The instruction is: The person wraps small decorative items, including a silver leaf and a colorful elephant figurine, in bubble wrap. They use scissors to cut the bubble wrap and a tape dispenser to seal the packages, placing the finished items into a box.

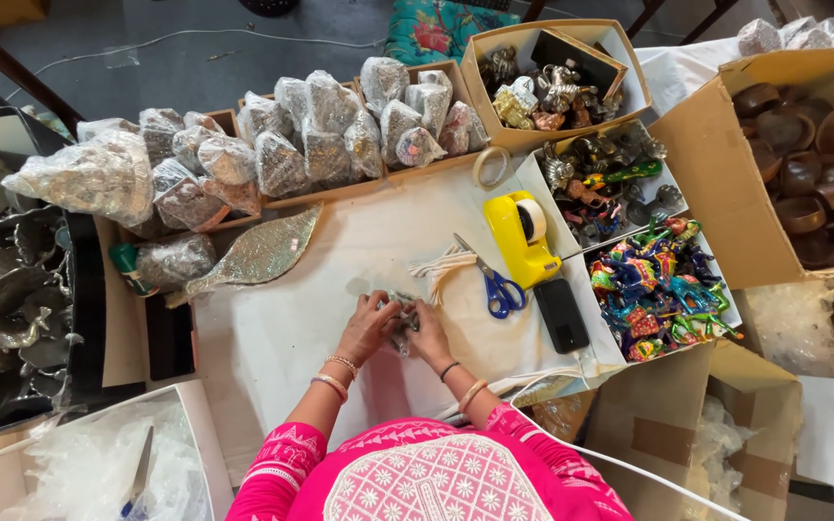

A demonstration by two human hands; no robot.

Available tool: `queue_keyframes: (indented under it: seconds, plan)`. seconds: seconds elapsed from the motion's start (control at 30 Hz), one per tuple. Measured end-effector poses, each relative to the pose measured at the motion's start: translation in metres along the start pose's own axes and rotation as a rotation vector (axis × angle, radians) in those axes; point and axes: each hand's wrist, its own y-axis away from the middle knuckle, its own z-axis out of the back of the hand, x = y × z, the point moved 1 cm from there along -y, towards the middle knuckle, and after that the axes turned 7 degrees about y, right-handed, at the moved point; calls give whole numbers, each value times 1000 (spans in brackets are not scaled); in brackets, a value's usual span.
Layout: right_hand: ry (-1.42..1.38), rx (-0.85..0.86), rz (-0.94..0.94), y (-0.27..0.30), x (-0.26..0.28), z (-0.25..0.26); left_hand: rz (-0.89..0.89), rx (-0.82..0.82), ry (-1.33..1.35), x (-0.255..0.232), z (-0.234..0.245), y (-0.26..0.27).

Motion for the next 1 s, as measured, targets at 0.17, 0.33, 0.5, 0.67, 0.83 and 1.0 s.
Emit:
queue_keyframes:
  seconds: [0.17, 0.33, 0.5, 0.67, 0.83, 1.0]
  plan:
    - [-201, 106, -106, -5, -3, 17, 5, 5, 5, 3, 0, -1]
    - [-194, 34, -219, 6, 30, 34, -8, 6, 4, 2, -1, 2]
    - [177, -151, -26, 14, 58, 37, 11, 1, -2, 0, -1, 3]
    - [261, -167, 17, 10, 64, 29, 20, 6, -15, -1, -2, 3]
    - [254, -150, 92, 2, 28, 6, -5, -11, -35, 1, -4, 2]
    - [-463, 20, -140, 9, 7, 20, 65, 24, 36, 4, -2, 1]
